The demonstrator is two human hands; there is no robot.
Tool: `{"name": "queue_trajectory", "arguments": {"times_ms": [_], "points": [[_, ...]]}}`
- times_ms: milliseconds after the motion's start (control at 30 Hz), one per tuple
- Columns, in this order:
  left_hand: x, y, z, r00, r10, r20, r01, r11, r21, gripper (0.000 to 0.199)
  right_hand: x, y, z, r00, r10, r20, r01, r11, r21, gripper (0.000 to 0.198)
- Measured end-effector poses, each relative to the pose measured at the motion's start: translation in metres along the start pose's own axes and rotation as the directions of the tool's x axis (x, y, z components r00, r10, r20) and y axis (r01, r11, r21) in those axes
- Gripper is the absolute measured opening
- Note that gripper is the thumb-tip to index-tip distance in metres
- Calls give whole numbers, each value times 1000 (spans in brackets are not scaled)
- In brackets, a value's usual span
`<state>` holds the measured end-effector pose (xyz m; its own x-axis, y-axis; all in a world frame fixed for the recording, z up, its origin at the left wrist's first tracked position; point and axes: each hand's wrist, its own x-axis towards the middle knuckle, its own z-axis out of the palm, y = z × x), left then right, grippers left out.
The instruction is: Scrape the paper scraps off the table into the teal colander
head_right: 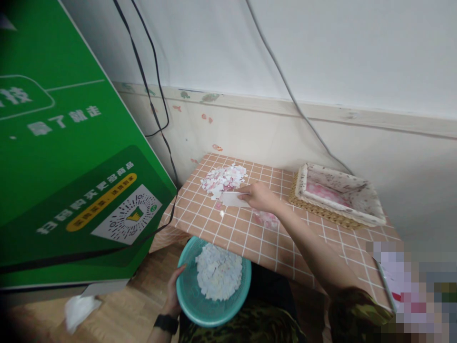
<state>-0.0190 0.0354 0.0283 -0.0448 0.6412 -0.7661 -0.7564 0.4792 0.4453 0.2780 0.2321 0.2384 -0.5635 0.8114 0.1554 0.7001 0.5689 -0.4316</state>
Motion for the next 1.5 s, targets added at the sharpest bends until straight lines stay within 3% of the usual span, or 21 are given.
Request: {"name": "queue_trajectory", "arguments": {"times_ms": [433,767,1000,1233,1367,1433,1500], "points": [[0,0,0,998,-17,52,17,1000,1,28,5,5,-4,997,36,-74,-44,993,-113,26],[-1,0,-1,998,16,60,-13,999,-41,24,14,-17,20,997,3,-81,-11,995,-96,30],[-1,0,-1,997,21,76,-20,1000,-14,25,16,-19,18,998,-55,-11,55,998,7,28],[-3,1,1,998,4,61,-4,1000,-9,28,4,-22,6,996,-64,61,65,998,-15,24],[0,0,-2,998,-17,58,18,1000,-14,26,-23,-45,9,999,-33,-42,27,992,-124,28],[2,-1,-3,999,-9,54,10,1000,-21,25,-35,-66,26,993,-45,-113,25,985,-171,32],[2,-1,-2,999,4,54,-3,1000,-27,25,-42,-90,51,984,-135,-116,108,970,-217,36]]}}
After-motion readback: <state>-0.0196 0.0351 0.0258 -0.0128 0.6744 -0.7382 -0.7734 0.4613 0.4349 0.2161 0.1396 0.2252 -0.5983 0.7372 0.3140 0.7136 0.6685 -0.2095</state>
